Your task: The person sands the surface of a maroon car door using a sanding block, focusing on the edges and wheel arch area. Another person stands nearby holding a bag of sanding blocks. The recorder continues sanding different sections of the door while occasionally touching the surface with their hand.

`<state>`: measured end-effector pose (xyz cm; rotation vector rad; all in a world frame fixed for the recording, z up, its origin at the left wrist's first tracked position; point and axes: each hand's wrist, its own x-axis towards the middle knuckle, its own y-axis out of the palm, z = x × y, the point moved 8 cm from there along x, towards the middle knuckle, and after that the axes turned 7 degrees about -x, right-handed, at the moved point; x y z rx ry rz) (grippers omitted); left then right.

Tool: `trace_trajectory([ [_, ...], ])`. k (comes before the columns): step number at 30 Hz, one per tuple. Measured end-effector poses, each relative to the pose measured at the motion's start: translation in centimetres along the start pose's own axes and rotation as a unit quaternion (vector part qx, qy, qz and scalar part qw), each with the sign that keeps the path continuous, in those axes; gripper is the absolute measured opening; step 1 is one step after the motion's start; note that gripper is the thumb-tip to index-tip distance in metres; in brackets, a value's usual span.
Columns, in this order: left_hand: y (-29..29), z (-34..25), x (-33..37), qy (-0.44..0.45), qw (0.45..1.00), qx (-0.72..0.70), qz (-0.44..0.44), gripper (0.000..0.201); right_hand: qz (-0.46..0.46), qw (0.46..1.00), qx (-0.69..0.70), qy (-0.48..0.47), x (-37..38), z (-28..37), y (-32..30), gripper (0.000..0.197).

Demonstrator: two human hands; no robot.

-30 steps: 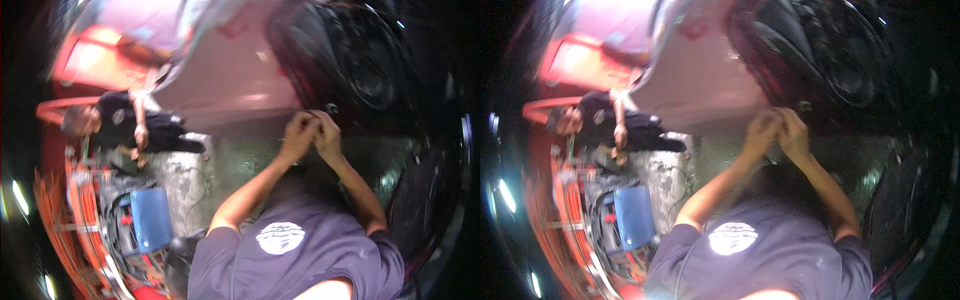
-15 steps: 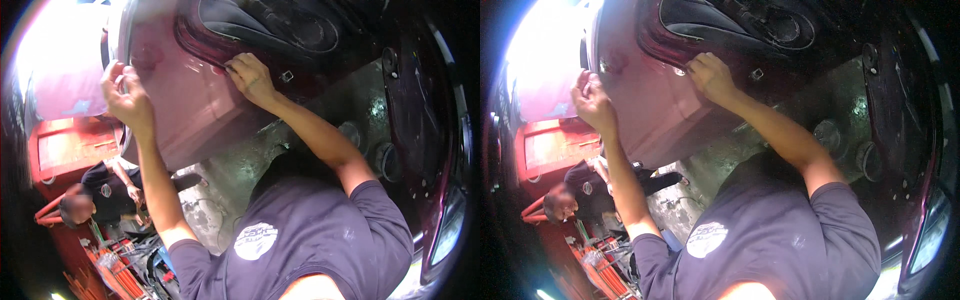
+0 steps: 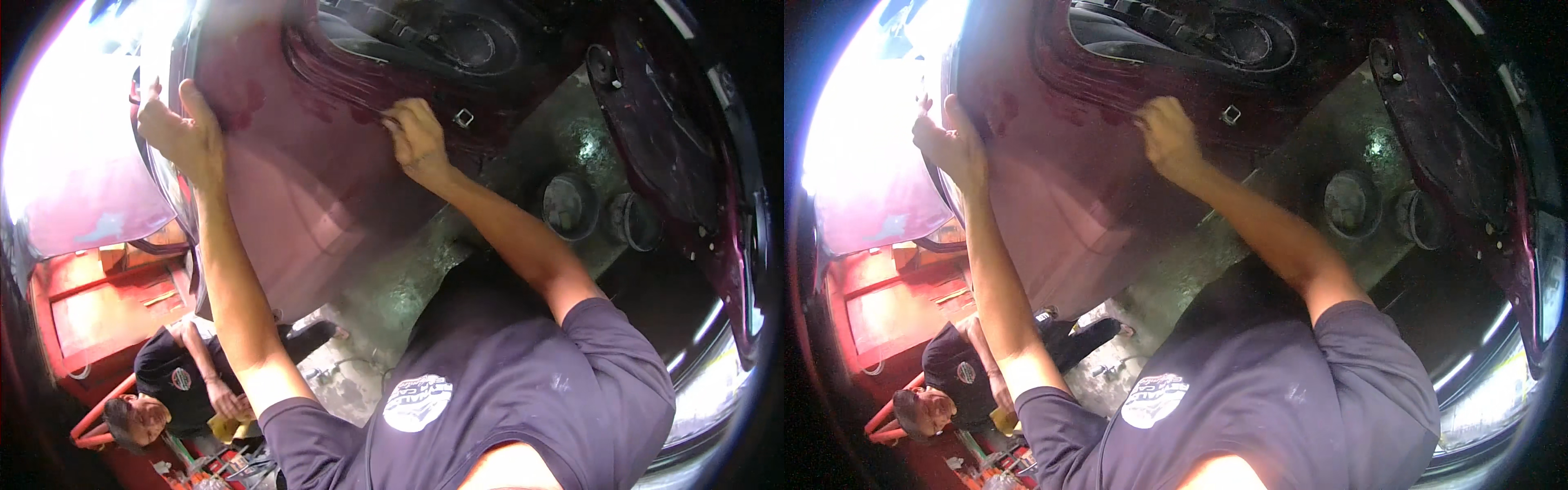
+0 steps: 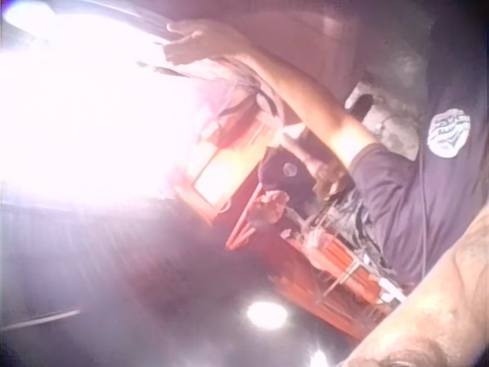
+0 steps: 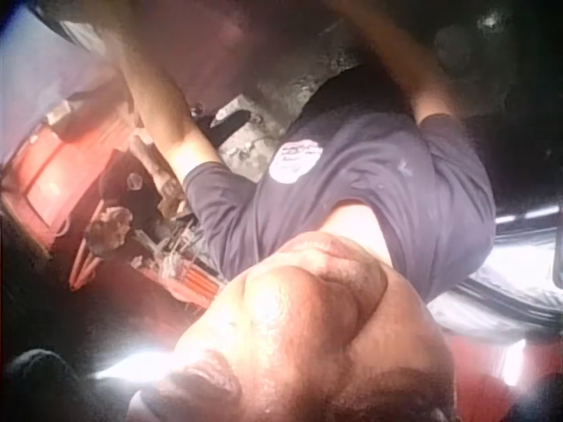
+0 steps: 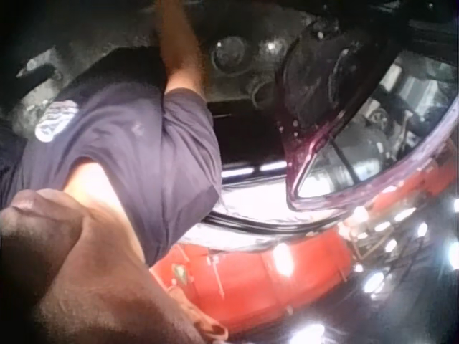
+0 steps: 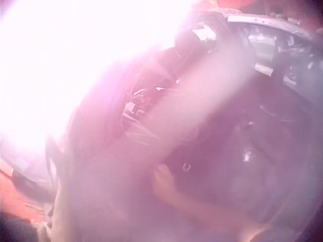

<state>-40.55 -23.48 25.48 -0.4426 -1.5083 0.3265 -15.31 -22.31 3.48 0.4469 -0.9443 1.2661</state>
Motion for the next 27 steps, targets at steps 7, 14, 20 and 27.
trace_trajectory([
  [7, 0.2, -0.2, 0.3, -0.023, 0.999, 0.012, 0.022, 0.05, -0.023, 0.997, 0.055, -0.057, 8.1, 4.6, 3.6, 0.028],
  [14, 0.2, -0.6, 0.6, -0.002, 0.998, 0.044, 0.051, 0.046, -0.063, 0.997, 0.052, -0.002, 7.6, 4.8, 4.0, 0.018],
  [20, 0.6, -0.4, 0.5, -0.004, 0.998, 0.033, 0.059, 0.046, -0.017, 0.995, 0.096, -0.032, 10.4, 3.6, 3.6, 0.016],
  [27, 0.2, -0.8, 0.4, 0.009, 0.997, 0.041, 0.068, 0.04, 0.174, 0.899, 0.284, 0.285, 5.1, -4.5, 0.0, 0.021],
])
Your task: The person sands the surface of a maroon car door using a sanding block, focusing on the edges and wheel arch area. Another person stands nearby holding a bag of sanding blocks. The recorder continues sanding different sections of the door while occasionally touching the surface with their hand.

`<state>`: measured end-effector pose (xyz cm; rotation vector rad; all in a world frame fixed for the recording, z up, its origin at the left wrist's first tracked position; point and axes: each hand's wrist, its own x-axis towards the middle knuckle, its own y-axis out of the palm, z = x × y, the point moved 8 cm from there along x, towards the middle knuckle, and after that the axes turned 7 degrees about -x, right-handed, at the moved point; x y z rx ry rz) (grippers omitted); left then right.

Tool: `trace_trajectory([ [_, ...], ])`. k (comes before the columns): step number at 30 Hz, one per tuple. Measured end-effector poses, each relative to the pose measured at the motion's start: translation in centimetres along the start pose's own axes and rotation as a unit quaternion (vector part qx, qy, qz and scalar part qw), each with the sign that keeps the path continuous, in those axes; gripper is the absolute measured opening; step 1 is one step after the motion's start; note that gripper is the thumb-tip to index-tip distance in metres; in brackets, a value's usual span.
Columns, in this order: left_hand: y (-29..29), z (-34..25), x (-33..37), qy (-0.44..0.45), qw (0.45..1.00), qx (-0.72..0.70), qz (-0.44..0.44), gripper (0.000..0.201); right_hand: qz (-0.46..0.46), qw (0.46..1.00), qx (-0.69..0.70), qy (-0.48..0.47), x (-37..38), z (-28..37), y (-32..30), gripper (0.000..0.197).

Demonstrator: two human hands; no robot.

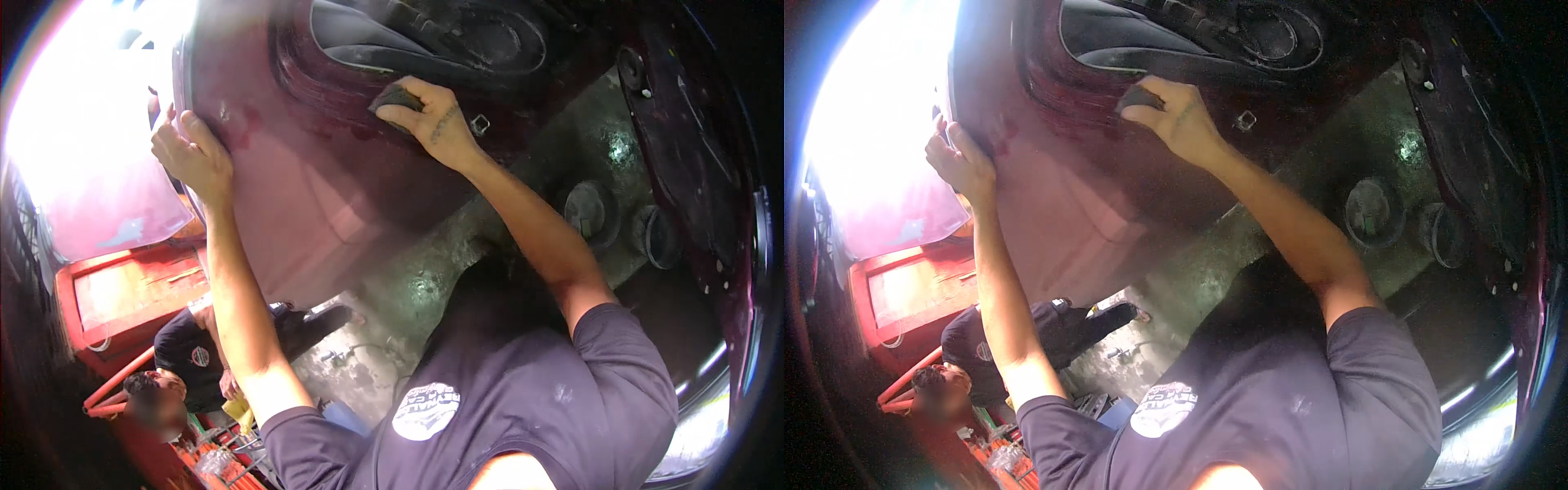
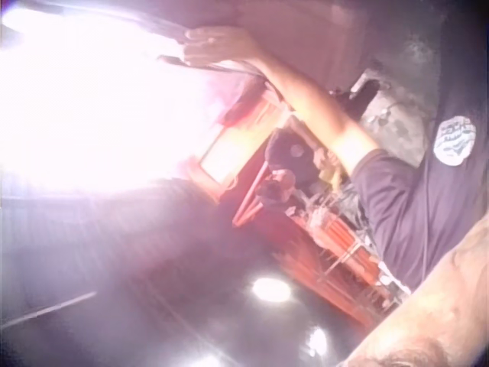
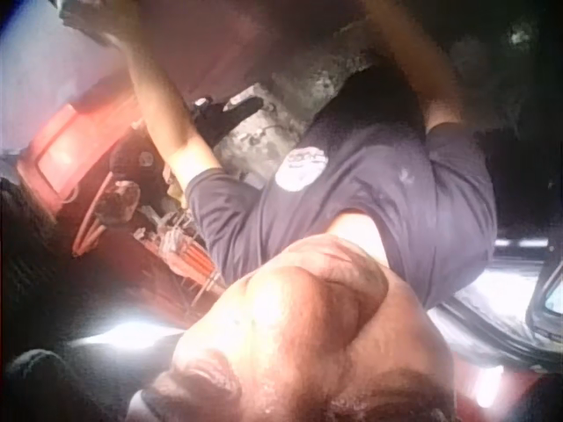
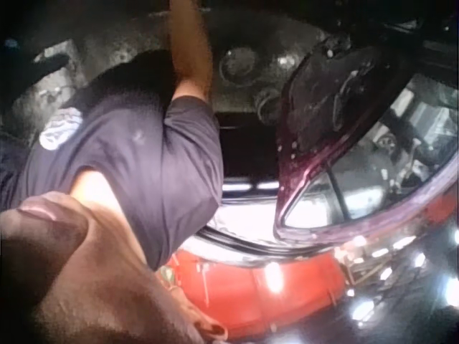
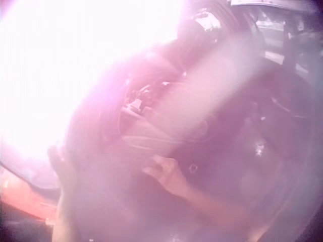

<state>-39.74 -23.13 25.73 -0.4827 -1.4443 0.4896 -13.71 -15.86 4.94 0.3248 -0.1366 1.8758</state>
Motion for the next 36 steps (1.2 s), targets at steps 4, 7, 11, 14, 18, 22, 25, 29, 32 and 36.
trace_trajectory([
  [4, 0.8, -0.6, 0.5, -0.004, 1.0, -0.017, 0.019, 0.05, 0.022, 0.986, -0.138, -0.094, 3.5, 0.5, 0.4, 0.031],
  [7, 0.6, -0.4, 0.2, -0.039, 0.999, -0.023, 0.01, 0.049, -0.044, 0.964, -0.19, -0.182, 1.6, -0.7, -0.4, 0.04],
  [11, 0.2, 0.2, -0.2, -0.036, 0.999, -0.006, -0.009, 0.04, 0.015, 0.98, -0.193, -0.04, 0.4, -4.0, -0.8, 0.039],
  [14, 0.3, -0.2, 0.3, -0.043, 0.999, 0.004, -0.002, 0.042, -0.008, 0.982, -0.138, -0.129, 3.3, -0.6, 1.6, 0.039],
  [18, 0.1, -0.1, 0.4, -0.044, 0.999, 0.01, 0.022, 0.046, -0.039, 0.986, -0.074, -0.142, 8.4, 5.3, 5.4, 0.038],
  [22, 0.5, -0.1, 0.4, -0.055, 0.998, -0.002, 0.021, 0.046, -0.137, 0.979, -0.022, -0.15, 9.9, 5.6, 5.5, 0.04],
  [25, -0.1, -0.8, 0.3, -0.022, 1.0, -0.011, 0.007, 0.036, -0.222, 0.961, 0.012, -0.165, 10.4, 6.1, 4.7, 0.04],
  [29, 0.5, -0.8, 0.2, -0.011, 1.0, -0.026, 0.005, 0.036, -0.241, 0.957, -0.056, -0.153, 10.9, 6.4, 4.3, 0.041],
  [32, 1.0, -1.6, 0.1, 0.001, 1.0, -0.017, 0.019, 0.037, -0.115, 0.982, -0.098, -0.11, 7.9, 4.6, 5.0, 0.043],
  [36, 0.3, -1.0, -0.3, 0.006, 1.0, -0.002, 0.014, 0.038, -0.06, 0.984, -0.053, -0.158, 6.8, 5.1, 4.9, 0.041],
])
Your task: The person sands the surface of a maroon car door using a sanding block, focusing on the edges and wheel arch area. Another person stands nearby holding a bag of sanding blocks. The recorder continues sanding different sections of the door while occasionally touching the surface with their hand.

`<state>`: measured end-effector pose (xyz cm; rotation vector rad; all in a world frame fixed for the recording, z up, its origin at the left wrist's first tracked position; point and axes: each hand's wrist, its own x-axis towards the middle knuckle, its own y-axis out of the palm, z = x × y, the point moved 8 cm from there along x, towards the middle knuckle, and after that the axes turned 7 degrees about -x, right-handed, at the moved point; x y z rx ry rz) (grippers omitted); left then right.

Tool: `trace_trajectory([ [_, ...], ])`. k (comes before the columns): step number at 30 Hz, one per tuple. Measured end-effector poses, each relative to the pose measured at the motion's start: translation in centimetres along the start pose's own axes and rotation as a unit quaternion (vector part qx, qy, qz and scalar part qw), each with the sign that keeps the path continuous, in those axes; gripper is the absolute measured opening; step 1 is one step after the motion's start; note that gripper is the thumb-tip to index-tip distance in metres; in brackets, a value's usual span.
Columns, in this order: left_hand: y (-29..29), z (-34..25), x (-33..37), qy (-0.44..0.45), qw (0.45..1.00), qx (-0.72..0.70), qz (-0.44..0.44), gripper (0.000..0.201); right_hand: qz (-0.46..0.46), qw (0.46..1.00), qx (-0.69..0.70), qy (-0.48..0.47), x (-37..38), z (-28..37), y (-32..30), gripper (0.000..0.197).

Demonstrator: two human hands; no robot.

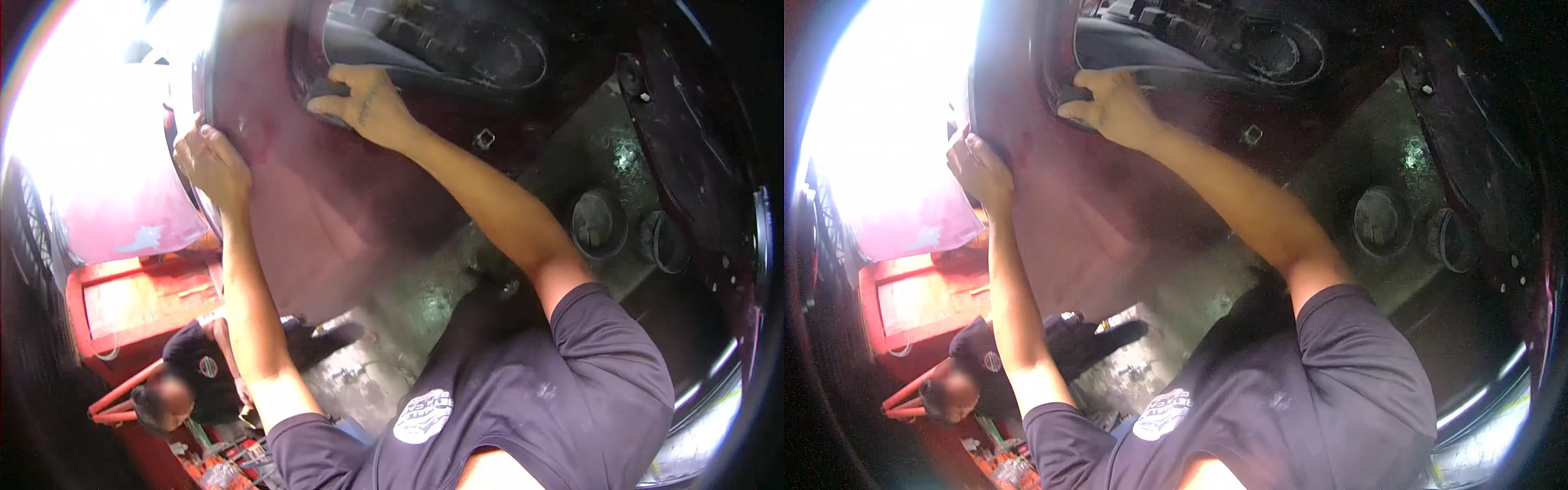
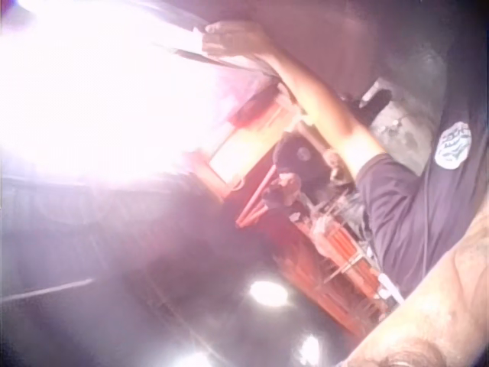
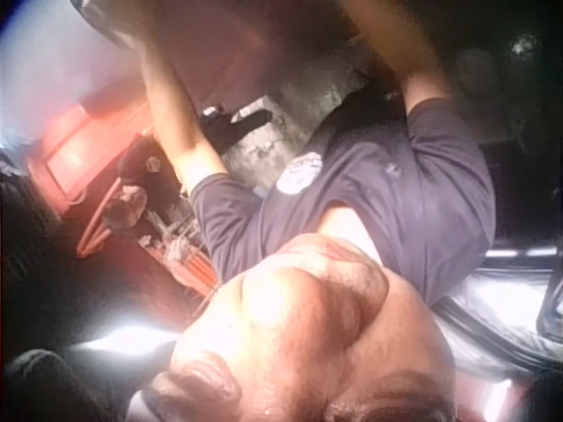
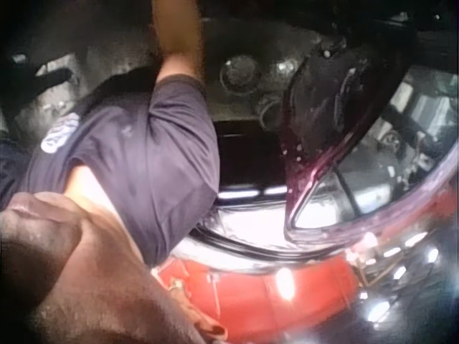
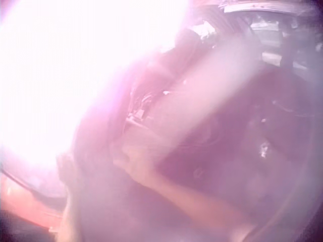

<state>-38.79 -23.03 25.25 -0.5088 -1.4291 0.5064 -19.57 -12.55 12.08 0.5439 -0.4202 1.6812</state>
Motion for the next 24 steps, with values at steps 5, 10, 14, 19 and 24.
trace_trajectory([
  [5, 0.6, 0.0, 0.4, -0.006, 1.0, -0.011, -0.006, 0.036, -0.044, 0.999, 0.001, -0.027, 2.8, 0.5, 0.5, 0.037],
  [10, 0.4, 0.0, 0.4, 0.0, 0.999, -0.031, -0.006, 0.034, -0.204, 0.97, -0.03, -0.125, 8.2, 0.1, -2.0, 0.047],
  [14, 0.5, 0.0, 0.1, 0.006, 0.999, -0.032, 0.003, 0.035, -0.206, 0.975, 0.085, 0.007, 5.1, 0.2, -0.8, 0.043],
  [19, 0.3, -0.5, 0.5, -0.011, 1.0, -0.02, 0.012, 0.036, -0.091, 0.993, 0.005, 0.07, 2.2, -1.2, 0.6, 0.034],
  [24, 0.2, -0.6, 0.9, 0.005, 1.0, -0.019, 0.001, 0.036, -0.301, 0.953, -0.035, 0.023, 10.4, -2.5, -3.7, 0.04],
])
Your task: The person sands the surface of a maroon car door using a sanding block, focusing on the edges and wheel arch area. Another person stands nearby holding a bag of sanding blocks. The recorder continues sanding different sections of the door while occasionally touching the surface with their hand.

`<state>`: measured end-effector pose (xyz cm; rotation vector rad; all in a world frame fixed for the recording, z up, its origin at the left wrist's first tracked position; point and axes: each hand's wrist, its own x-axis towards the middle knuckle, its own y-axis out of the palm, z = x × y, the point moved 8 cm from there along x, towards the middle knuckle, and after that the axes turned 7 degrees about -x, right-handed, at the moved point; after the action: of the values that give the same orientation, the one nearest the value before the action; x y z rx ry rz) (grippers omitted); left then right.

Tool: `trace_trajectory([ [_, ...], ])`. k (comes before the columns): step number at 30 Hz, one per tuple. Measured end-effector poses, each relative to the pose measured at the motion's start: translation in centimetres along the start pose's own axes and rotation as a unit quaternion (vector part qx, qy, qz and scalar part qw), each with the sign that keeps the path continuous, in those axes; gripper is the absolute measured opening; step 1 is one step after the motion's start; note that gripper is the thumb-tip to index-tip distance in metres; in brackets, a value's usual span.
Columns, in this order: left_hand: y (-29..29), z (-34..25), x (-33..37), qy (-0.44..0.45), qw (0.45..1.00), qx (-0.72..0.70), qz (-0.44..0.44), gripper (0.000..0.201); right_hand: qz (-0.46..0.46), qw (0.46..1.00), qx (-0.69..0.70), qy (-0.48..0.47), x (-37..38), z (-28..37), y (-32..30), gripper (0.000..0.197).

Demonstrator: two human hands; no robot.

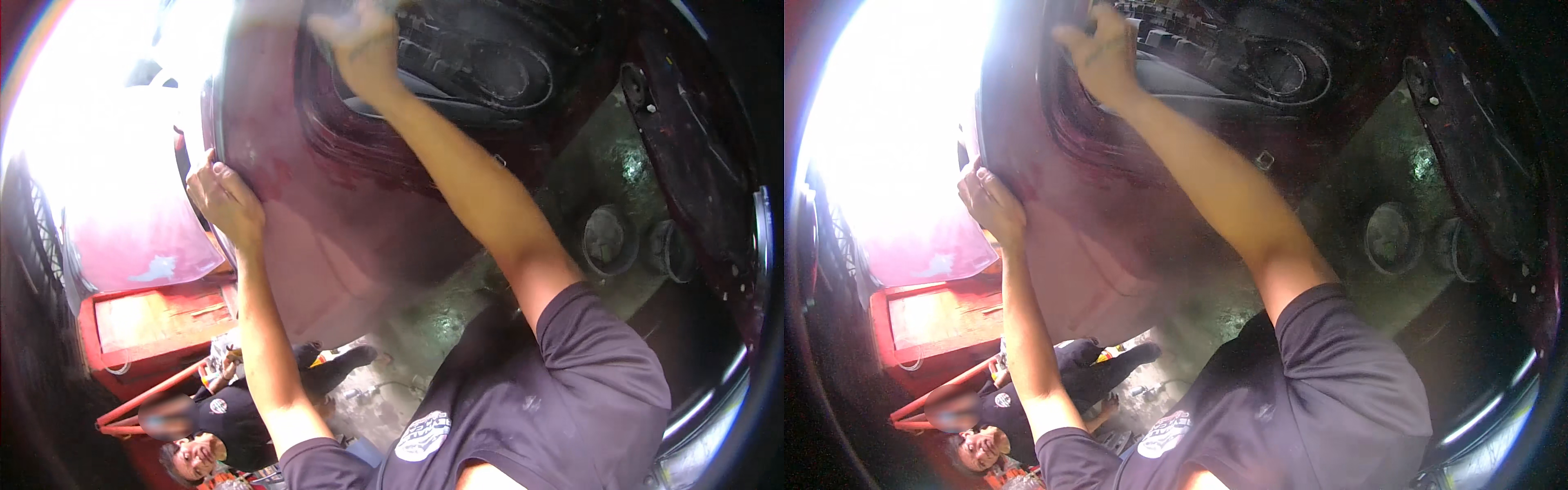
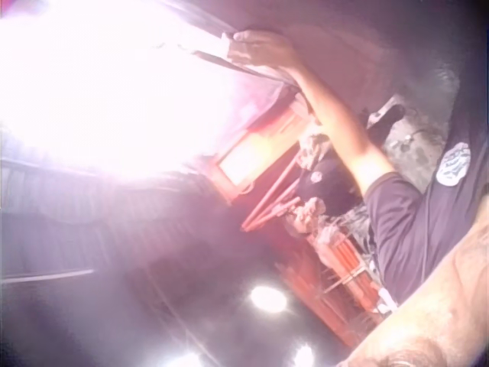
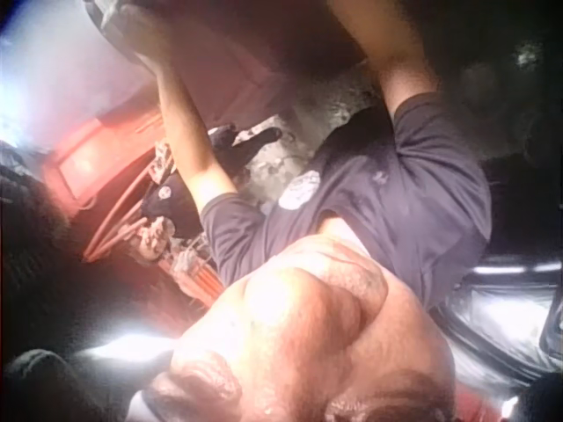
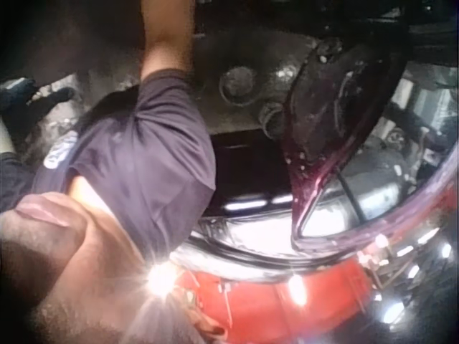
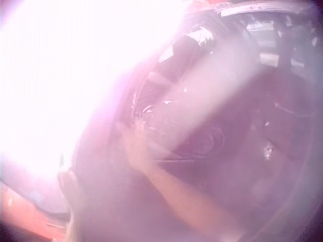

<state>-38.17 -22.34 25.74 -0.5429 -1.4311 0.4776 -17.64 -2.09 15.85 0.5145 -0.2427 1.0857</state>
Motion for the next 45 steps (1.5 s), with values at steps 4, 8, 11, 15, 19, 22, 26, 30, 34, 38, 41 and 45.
trace_trajectory([
  [4, 0.6, -0.5, 0.2, -0.014, 1.0, -0.01, 0.002, 0.036, -0.012, 0.999, -0.011, -0.039, -1.4, 0.7, -0.3, 0.044],
  [8, 0.1, 0.1, -0.6, -0.025, 1.0, 0.004, 0.01, 0.036, 0.099, 0.993, 0.027, 0.062, -9.4, 2.0, -1.7, 0.042],
  [11, -0.1, 0.1, -0.5, -0.023, 1.0, 0.008, 0.006, 0.036, 0.021, 0.999, 0.026, 0.027, -5.4, 1.6, -1.5, 0.042],
  [15, 0.0, 0.0, -0.5, -0.017, 1.0, 0.009, 0.006, 0.035, -0.04, 0.996, 0.069, -0.025, 2.6, 1.8, -1.3, 0.042],
  [19, 0.6, 0.0, 0.1, -0.028, 0.999, 0.021, 0.015, 0.035, -0.053, 0.998, 0.042, -0.004, -2.8, 1.7, -1.3, 0.039],
  [22, -0.2, 0.5, -0.4, -0.03, 0.999, 0.022, 0.014, 0.035, 0.088, 0.991, 0.032, 0.1, -7.2, 1.3, -0.4, 0.038],
  [26, 0.2, 0.1, -0.1, -0.028, 0.999, 0.028, 0.019, 0.034, -0.008, 0.997, 0.074, 0.009, 1.8, 0.6, -0.3, 0.039],
  [30, 0.1, 0.0, -0.2, -0.036, 0.999, 0.01, 0.019, 0.034, -0.044, 0.996, -0.063, -0.054, 14.5, -2.3, 0.6, 0.039],
  [34, -0.2, -0.9, -0.1, -0.03, 1.0, 0.009, 0.005, 0.034, -0.074, 0.99, -0.091, -0.081, 15.1, -1.6, -0.9, 0.039],
  [38, -0.2, -0.5, -0.5, -0.014, 0.999, 0.043, 0.008, 0.034, -0.068, 0.99, -0.066, -0.106, 4.9, -0.5, -0.1, 0.04],
  [41, -0.3, -1.0, -0.2, 0.007, 0.999, 0.033, -0.007, 0.033, 0.084, 0.996, -0.029, 0.011, -5.9, 2.3, -1.7, 0.039],
  [45, -0.5, -0.7, -0.3, 0.006, 1.0, 0.026, -0.001, 0.036, 0.176, 0.981, -0.085, 0.008, -10.0, 3.8, -4.5, 0.036],
])
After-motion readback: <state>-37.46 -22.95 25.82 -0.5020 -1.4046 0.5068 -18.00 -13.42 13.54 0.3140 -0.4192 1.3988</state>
